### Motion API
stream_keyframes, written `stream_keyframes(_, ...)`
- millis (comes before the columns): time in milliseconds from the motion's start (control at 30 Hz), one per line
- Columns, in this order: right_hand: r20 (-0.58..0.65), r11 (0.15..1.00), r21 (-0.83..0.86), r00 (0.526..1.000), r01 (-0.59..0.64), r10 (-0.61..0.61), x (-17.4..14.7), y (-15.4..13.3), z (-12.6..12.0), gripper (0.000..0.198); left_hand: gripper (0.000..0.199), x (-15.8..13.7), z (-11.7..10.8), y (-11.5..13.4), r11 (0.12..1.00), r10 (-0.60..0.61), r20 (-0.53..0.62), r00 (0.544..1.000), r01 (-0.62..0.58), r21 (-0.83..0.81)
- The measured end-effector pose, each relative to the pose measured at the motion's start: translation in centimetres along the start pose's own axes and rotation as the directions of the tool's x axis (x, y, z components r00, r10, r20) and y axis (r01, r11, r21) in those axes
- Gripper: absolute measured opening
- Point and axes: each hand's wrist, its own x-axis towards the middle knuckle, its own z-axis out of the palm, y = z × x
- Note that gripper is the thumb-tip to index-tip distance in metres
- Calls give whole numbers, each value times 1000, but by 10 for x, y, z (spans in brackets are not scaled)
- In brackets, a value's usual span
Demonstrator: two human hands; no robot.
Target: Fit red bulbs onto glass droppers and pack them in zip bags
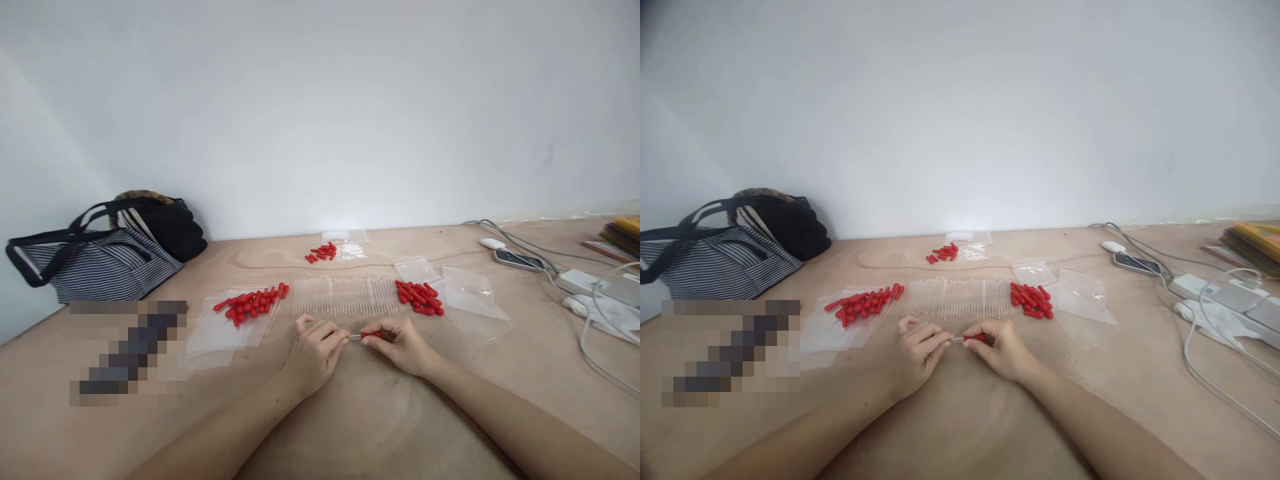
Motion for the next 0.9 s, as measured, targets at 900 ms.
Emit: stream_keyframes(900,-23,920,-286,958,267,-285,-2,3,-4,22,22,1,0,2,997,17,-30,999,-20,-74)
